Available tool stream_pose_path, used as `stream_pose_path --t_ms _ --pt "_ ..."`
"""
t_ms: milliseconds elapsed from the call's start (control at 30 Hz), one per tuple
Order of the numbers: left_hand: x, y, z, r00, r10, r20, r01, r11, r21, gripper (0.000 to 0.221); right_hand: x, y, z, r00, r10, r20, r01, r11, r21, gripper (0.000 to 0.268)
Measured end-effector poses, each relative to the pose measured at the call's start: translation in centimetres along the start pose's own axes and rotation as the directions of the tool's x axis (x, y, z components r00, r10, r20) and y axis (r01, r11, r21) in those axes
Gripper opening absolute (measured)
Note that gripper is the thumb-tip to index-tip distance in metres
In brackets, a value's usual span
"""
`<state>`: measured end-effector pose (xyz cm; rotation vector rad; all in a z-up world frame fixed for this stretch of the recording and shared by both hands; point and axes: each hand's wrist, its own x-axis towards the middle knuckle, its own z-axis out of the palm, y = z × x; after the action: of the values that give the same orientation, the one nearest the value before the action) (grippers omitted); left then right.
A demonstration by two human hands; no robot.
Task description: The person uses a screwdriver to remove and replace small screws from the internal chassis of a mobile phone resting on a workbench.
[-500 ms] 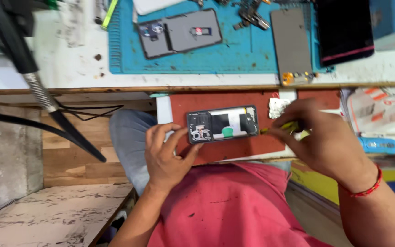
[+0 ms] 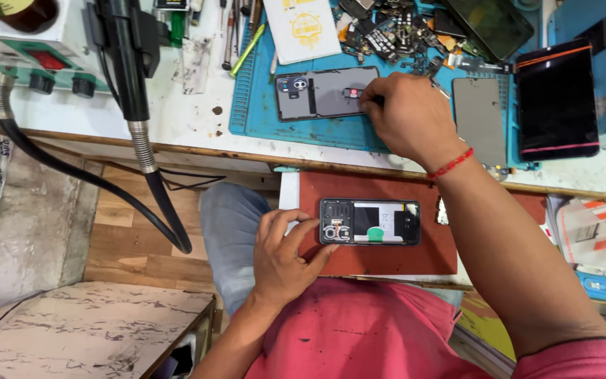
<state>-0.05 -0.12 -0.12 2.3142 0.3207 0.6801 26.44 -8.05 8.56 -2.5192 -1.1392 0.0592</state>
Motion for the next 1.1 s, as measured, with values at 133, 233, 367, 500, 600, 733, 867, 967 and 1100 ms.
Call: stream_pose_path --t_ms 133,233,367,500,600,733,867,967,1100 --pt "0.1 -0.1 0.0 1.000 0.002 0.003 -0.002 1.000 0.004 0.043 0.8 -0.4 1.0 1.000 0.027 0.014 -0.027 0.998 -0.050 0.017" --pt "0.2 -0.1 -0.1 1.000 0.007 0.005 -0.007 1.000 0.002 0.043 1.3 -0.5 1.3 0.999 0.050 0.000 -0.050 0.997 -0.061 0.018" --pt "0.2 -0.2 -0.1 1.000 0.008 0.002 -0.008 1.000 -0.002 0.043 1.7 -1.0 1.8 0.998 0.053 -0.020 -0.054 0.995 -0.084 0.018" --pt "0.1 -0.2 0.0 1.000 0.011 -0.007 -0.011 1.000 -0.006 0.042 1.6 -1.2 2.4 0.995 -0.029 -0.092 0.016 0.990 -0.143 0.016" --pt "0.1 -0.2 -0.2 1.000 0.013 -0.004 -0.013 1.000 -0.010 0.041 1.1 -1.3 2.7 0.991 -0.064 -0.119 0.045 0.986 -0.160 0.015" --pt "0.2 -0.2 -0.3 1.000 0.012 -0.003 -0.012 1.000 -0.007 0.042 1.0 -0.5 2.7 0.988 -0.085 -0.126 0.074 0.993 -0.093 0.014" --pt "0.2 -0.3 -0.3 1.000 0.012 -0.004 -0.012 1.000 -0.011 0.040 2.1 1.1 2.0 1.000 -0.016 0.006 0.016 0.994 0.111 0.015" --pt "0.1 -0.3 -0.3 1.000 0.011 -0.005 -0.011 1.000 -0.020 0.040 2.4 1.1 1.4 0.998 0.031 0.047 -0.038 0.987 0.158 0.017" --pt "0.1 -0.4 -0.1 1.000 0.007 0.006 -0.007 1.000 -0.024 0.041 2.3 -0.2 1.3 0.996 0.080 0.046 -0.084 0.994 0.070 0.015"
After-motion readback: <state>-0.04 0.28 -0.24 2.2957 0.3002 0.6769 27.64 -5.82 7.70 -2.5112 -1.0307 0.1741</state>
